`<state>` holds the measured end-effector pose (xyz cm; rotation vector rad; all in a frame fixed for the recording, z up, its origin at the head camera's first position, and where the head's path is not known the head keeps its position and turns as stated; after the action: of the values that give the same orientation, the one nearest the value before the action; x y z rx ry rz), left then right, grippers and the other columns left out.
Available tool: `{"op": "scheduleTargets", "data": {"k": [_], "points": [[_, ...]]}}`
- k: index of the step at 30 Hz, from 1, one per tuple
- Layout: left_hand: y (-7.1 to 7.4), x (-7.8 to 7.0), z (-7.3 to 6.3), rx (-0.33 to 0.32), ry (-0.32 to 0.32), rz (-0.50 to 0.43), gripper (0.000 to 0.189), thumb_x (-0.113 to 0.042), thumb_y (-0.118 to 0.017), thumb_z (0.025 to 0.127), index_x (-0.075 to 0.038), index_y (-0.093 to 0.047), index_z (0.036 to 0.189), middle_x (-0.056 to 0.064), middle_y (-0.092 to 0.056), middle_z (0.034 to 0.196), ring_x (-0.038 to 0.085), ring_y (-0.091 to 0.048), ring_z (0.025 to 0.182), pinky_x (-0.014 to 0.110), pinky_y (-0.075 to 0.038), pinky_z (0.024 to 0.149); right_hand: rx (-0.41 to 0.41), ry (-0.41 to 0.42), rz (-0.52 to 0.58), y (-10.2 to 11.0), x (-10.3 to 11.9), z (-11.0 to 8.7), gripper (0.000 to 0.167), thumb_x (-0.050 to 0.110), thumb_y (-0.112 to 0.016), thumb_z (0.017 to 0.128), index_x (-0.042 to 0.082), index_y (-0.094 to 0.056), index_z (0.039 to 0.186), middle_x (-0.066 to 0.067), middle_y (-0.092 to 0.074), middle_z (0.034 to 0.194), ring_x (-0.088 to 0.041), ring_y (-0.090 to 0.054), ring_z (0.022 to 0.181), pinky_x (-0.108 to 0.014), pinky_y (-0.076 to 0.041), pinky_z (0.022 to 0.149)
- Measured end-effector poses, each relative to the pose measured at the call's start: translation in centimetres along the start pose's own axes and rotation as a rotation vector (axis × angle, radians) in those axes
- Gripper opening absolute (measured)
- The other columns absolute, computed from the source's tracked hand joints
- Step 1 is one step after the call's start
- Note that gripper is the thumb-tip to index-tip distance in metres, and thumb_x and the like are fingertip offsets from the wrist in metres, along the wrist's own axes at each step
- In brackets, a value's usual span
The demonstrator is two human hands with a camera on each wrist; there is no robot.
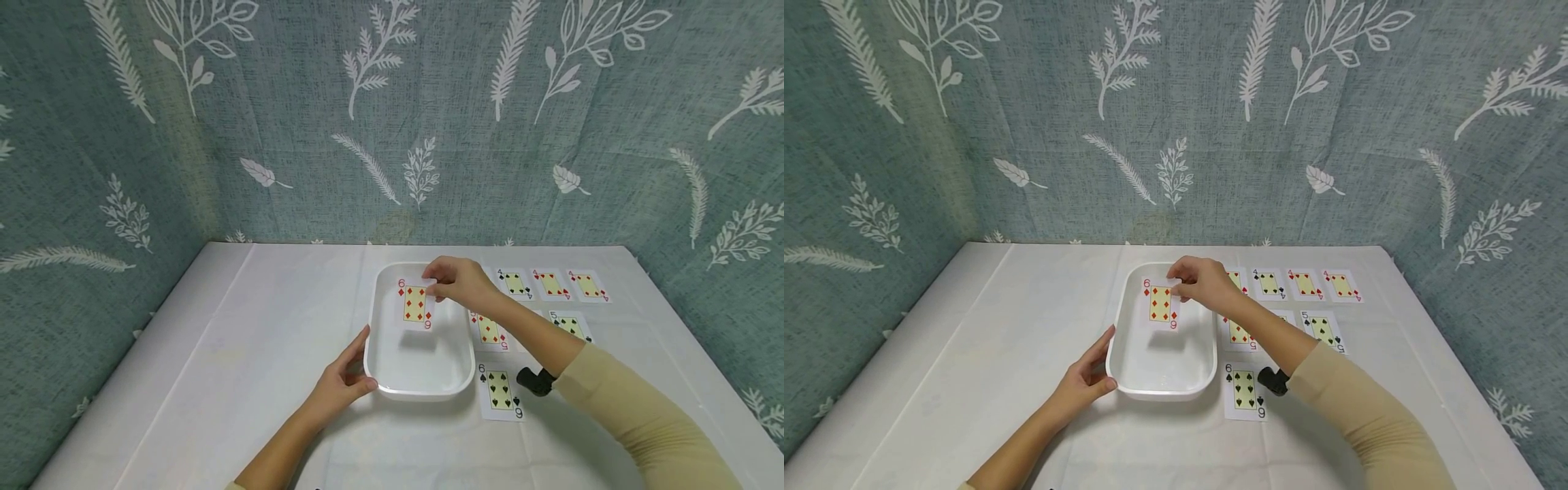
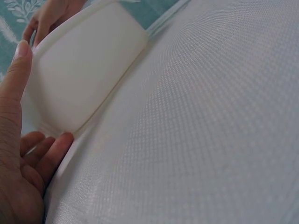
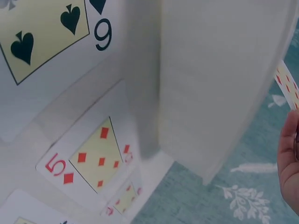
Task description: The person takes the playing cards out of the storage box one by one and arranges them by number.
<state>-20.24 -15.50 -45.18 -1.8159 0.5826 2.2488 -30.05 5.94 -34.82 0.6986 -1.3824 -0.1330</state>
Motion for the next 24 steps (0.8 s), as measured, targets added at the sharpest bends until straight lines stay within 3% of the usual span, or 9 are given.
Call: {"op": "scheduleTargets", "data": {"k": [6,16,24], "points": [[-0.1,0.0,0.0,0.0,0.016,-0.001,0.08,-0.023,-0.071,0.085,-0.025,-0.026,0.151,0.019,-0.041,0.144,0.01,-0.048,0.122,0.026,-0.051,0.087,-0.003,0.021,0.014,0.9,0.5,-1.2,0.022,0.008,-0.067,0.087,0.005,-0.064,0.108,-0.009,-0.069,0.095,-0.017,-0.067,0.078,-0.044,-0.055,0.077],[-0.2,0.0,0.0,0.03,0.016,-0.017,0.079,-0.025,-0.069,0.087,-0.025,-0.023,0.151,0.02,-0.04,0.143,0.036,-0.046,0.123,0.026,-0.051,0.087,-0.004,0.053,0.001,2.5,0.8,-3.3,0.021,0.008,-0.068,0.086,0.005,-0.065,0.107,-0.01,-0.069,0.091,-0.018,-0.067,0.077,-0.04,-0.056,0.073],[-0.2,0.1,0.0,0.021,0.012,-0.01,0.079,-0.024,-0.069,0.087,-0.025,-0.023,0.151,0.02,-0.042,0.142,0.037,-0.044,0.124,0.027,-0.051,0.087,-0.004,0.042,-0.03,4.1,0.3,-5.0,0.02,0.008,-0.068,0.087,0.004,-0.064,0.106,-0.009,-0.069,0.09,-0.018,-0.065,0.075,-0.03,-0.056,0.068]]}}
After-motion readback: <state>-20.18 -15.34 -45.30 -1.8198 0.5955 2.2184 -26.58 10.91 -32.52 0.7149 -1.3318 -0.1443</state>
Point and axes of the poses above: each hand's wrist, its own z-axis towards the middle knuckle, its own y-axis out of the back of the hand, x = y × z, the point moved 7 cm from there along z, towards the middle knuckle
